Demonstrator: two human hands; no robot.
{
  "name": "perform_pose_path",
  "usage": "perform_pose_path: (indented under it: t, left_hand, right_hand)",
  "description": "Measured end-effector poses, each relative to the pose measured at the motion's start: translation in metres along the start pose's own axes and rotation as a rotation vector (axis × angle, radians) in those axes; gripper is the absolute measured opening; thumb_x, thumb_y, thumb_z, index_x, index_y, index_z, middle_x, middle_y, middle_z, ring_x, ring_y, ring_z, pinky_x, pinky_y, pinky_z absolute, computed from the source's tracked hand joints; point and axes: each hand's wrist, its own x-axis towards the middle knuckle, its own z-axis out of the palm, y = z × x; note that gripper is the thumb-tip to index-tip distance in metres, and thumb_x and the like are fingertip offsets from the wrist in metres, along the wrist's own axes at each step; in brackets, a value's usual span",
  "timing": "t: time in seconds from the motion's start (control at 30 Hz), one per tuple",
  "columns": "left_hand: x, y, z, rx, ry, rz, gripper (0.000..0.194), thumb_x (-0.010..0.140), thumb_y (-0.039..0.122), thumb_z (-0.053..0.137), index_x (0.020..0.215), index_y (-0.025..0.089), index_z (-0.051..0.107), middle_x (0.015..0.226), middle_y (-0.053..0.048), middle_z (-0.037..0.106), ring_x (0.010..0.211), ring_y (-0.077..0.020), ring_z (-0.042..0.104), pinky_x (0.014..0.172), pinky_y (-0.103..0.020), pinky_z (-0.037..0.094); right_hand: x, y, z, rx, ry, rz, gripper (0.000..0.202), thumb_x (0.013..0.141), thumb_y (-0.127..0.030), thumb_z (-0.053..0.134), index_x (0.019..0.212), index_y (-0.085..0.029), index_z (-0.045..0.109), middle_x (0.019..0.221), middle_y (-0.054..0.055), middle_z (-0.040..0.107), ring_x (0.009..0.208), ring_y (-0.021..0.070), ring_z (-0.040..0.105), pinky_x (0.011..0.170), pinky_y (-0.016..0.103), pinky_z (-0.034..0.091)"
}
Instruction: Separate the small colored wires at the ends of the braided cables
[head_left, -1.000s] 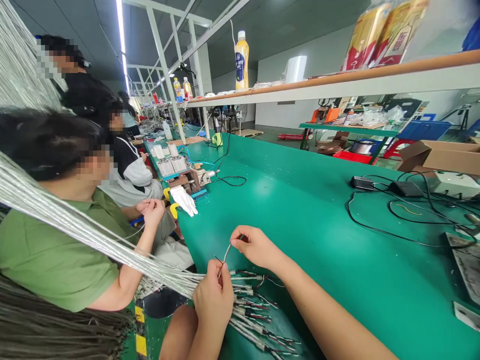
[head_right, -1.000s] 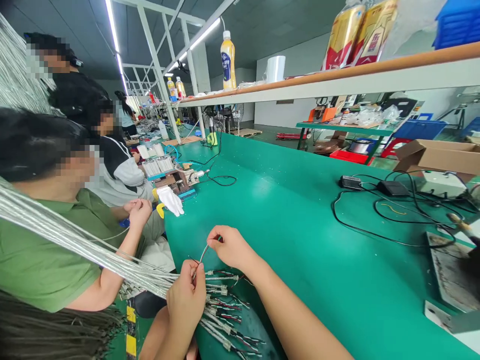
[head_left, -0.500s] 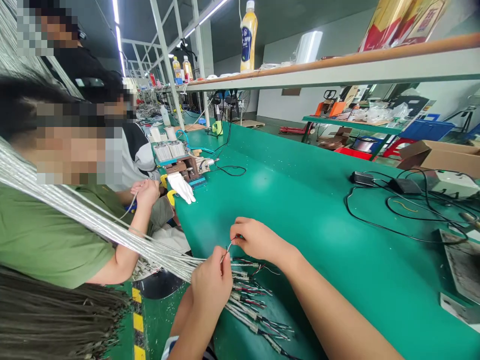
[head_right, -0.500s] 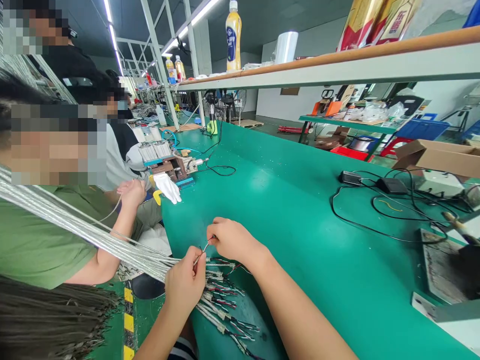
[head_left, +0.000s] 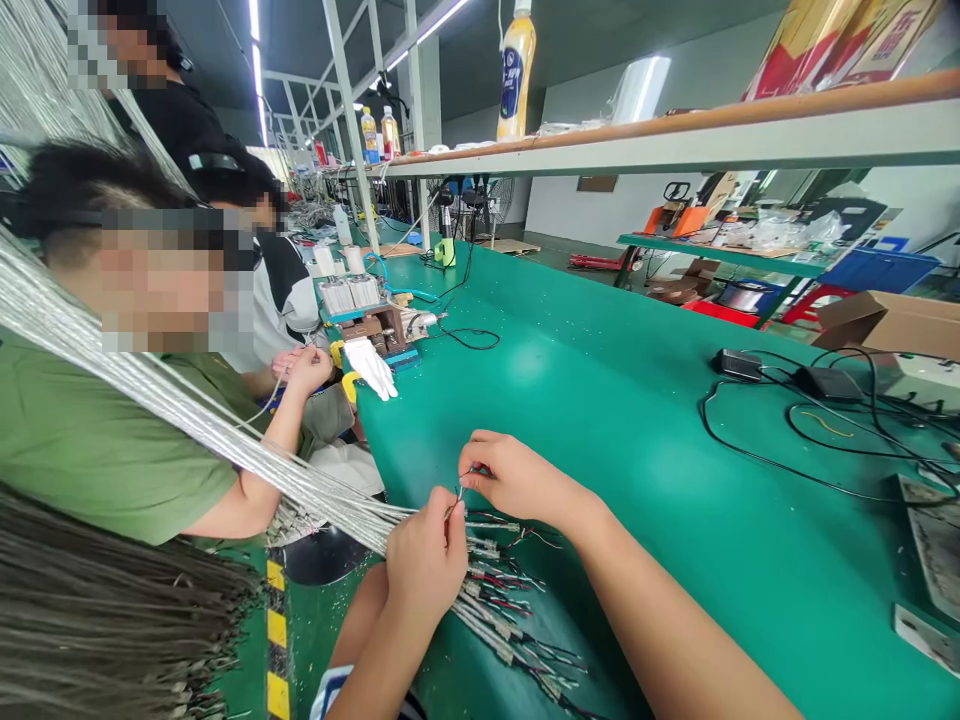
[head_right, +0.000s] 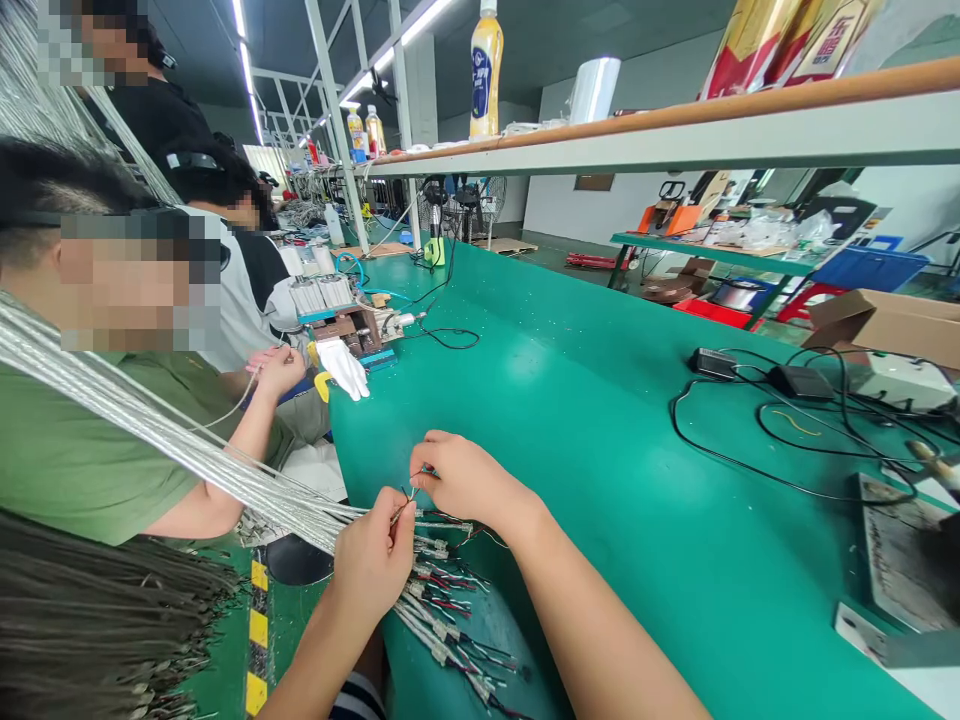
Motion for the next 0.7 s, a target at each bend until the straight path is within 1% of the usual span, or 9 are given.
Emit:
perform_pose_path:
  t: [0.1,0.17,0.33,0.43,0.57,0.7]
  left_hand:
    - [-0.002,-0.003,0.003,-0.045,0.022,0.028,0.02,0.102,0.036,0.031,0.095,0.025,0.046,0.064,0.004,0.06,0.059,-0.0204,0.06,0.057,-0.03,0.022]
    - [-0.002,-0.004,0.004,-0.039,0.026,0.024,0.021,0.103,0.034,0.028,0.097,0.024,0.046,0.063,0.003,0.06,0.059,-0.0209,0.06,0.056,-0.031,0.022]
    - [-0.001,-0.004,0.004,-0.021,0.014,0.041,0.024,0.103,0.033,0.025,0.097,0.024,0.046,0.065,0.002,0.061,0.06,-0.0216,0.061,0.056,-0.032,0.022]
    - [-0.003,-0.003,0.005,-0.032,0.036,0.056,0.024,0.103,0.032,0.024,0.095,0.024,0.045,0.065,0.002,0.061,0.06,-0.0209,0.061,0.056,-0.032,0.023]
    - [-0.005,-0.001,0.007,-0.03,0.048,0.053,0.026,0.103,0.031,0.021,0.091,0.024,0.043,0.064,0.002,0.059,0.057,-0.0196,0.059,0.054,-0.033,0.021]
    - [-0.005,-0.001,0.006,-0.037,0.048,0.042,0.028,0.103,0.032,0.02,0.091,0.024,0.044,0.065,0.001,0.059,0.056,-0.0189,0.058,0.052,-0.033,0.02]
  right_hand:
    - [0.002,0.004,0.003,0.137,-0.018,-0.037,0.006,0.087,-0.012,0.065,0.083,-0.017,0.063,0.087,0.0,0.056,0.079,0.0117,0.051,0.069,0.022,0.037]
    - [0.002,0.006,0.005,0.178,-0.025,-0.043,0.008,0.085,-0.011,0.066,0.082,-0.017,0.062,0.086,0.0,0.056,0.079,0.0116,0.051,0.069,0.021,0.037]
    - [0.002,0.008,0.012,0.124,-0.061,-0.035,0.011,0.083,-0.006,0.061,0.082,-0.017,0.061,0.086,0.0,0.056,0.079,0.0115,0.051,0.069,0.022,0.035]
    - [0.001,0.007,0.017,0.139,-0.073,-0.05,0.015,0.079,-0.002,0.057,0.08,-0.017,0.058,0.085,-0.001,0.056,0.081,0.0117,0.051,0.07,0.022,0.034]
    - [0.003,0.005,0.026,0.174,-0.055,-0.018,0.017,0.073,0.0,0.054,0.076,-0.017,0.054,0.082,-0.002,0.055,0.078,0.011,0.05,0.067,0.023,0.032]
    - [0.004,0.003,0.031,0.105,-0.019,-0.001,0.017,0.069,0.0,0.054,0.071,-0.017,0.053,0.077,-0.002,0.056,0.077,0.012,0.049,0.065,0.025,0.028]
